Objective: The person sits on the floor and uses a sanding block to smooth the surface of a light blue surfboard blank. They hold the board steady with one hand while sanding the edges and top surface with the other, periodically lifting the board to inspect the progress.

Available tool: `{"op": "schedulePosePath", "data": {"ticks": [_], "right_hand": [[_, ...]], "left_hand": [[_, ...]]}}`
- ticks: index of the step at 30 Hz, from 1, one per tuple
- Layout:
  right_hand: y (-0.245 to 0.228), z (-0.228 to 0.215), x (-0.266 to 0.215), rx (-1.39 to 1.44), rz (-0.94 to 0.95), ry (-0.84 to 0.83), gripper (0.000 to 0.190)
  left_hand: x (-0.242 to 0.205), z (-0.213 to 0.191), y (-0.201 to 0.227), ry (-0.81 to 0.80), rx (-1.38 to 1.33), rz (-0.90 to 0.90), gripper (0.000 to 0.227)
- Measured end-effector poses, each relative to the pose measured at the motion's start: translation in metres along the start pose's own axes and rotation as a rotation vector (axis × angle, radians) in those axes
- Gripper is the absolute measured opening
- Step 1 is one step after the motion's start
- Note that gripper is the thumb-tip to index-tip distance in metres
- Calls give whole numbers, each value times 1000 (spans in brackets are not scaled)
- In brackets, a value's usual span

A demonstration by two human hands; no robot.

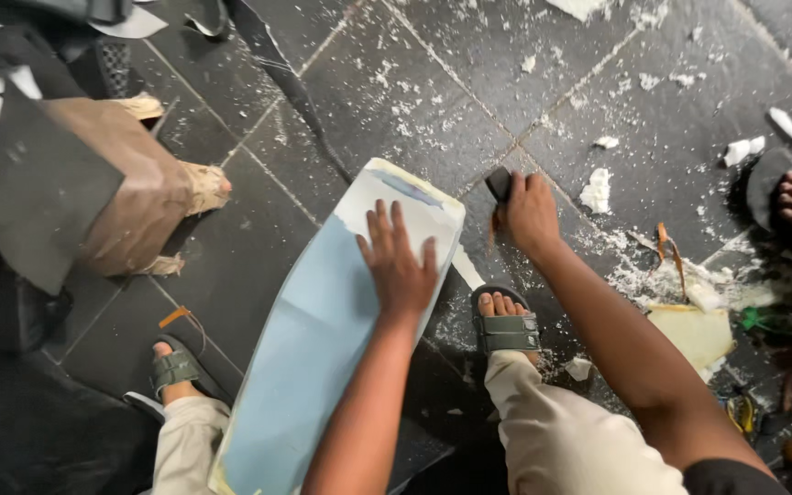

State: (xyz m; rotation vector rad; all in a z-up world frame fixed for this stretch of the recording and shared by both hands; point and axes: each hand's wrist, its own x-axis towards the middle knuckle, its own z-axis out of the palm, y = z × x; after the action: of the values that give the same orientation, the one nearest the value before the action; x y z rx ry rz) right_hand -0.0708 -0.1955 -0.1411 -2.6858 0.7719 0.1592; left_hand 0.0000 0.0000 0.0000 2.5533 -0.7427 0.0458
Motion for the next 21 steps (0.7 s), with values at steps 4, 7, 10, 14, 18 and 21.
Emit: {"op": "schedulePosePath", "data": {"ticks": [4,7,10,14,18,21], "right_hand": [[-17,-41,-18,365,219,-178,53],[-41,-75,-32,784,76,-147,54],[-52,-86,-27,757,-154,-154,59],[-59,-84,-23,645,-454,-29,58],[-63,-108,-17,558,-682,122,37],[-62,-114,-12,513,-786,98,35]], "left_hand": [[-12,23,0,-46,221,25,60],[-13,32,-2,-23,287,38,61],[-13,40,-5,38,323,58,61],[-15,45,-9,28,287,20,62],[-15,47,-12,8,235,-5,64],[-14,44,-11,-8,222,-17,63]]}}
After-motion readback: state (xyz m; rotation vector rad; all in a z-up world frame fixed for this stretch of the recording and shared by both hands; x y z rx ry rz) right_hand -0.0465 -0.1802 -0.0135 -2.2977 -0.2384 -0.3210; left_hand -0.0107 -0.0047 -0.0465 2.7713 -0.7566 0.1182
